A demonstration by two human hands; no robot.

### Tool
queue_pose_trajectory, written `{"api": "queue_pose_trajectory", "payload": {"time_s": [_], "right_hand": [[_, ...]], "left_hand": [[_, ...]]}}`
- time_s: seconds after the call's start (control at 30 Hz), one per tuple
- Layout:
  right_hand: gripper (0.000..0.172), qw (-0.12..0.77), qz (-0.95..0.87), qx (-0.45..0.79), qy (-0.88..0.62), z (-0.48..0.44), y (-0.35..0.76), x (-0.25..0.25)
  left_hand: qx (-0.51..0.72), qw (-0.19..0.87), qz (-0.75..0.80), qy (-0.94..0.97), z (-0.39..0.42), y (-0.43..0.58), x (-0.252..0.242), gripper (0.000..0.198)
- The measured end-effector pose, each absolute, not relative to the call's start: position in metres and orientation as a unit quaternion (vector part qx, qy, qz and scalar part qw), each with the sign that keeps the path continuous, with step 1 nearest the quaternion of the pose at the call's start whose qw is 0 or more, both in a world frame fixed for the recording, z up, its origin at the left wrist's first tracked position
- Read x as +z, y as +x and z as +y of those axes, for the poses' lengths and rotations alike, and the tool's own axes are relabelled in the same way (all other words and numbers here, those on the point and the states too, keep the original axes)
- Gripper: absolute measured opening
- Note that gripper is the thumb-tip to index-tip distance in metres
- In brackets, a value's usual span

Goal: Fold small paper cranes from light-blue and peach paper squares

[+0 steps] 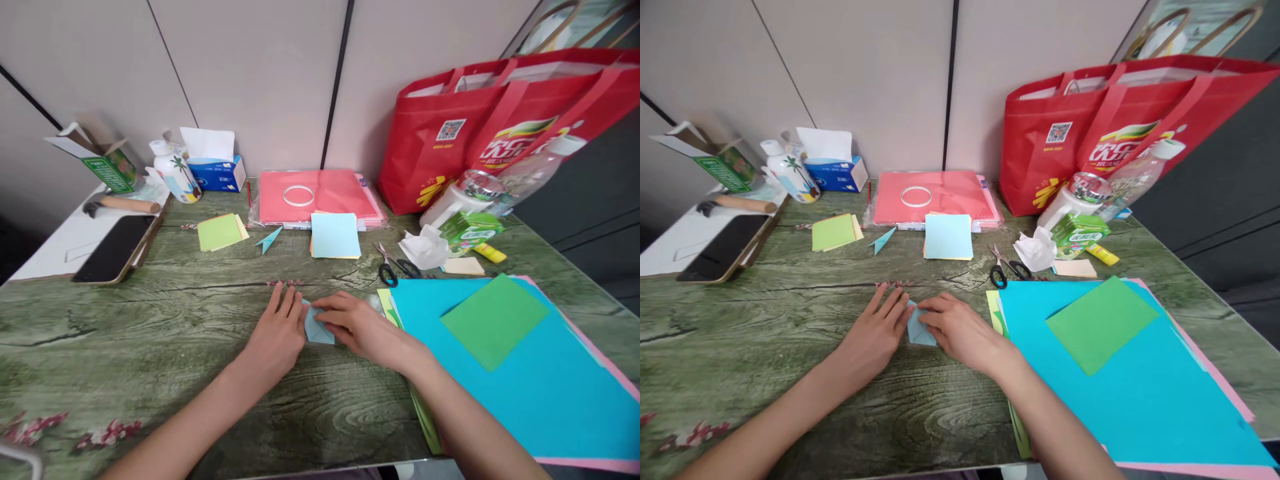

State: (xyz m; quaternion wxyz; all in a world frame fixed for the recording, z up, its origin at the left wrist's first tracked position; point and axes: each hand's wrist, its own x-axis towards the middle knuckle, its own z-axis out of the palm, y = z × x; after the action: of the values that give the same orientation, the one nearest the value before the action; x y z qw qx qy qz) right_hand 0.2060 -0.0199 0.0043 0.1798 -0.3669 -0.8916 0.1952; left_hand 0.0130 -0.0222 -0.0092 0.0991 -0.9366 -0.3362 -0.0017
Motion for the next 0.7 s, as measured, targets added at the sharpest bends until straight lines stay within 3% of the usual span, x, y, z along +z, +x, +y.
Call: {"api": "queue_pose_trajectory", "payload": {"time_s": [0.7], "right_hand": [[0.025,0.135,-0.887,0.152,-0.415,-0.0169,0.2014,-0.0043]], "left_hand": [[0.008,0.129,-0.351,-0.927,-0.0285,0.0161,-0.0082,0.043]]}}
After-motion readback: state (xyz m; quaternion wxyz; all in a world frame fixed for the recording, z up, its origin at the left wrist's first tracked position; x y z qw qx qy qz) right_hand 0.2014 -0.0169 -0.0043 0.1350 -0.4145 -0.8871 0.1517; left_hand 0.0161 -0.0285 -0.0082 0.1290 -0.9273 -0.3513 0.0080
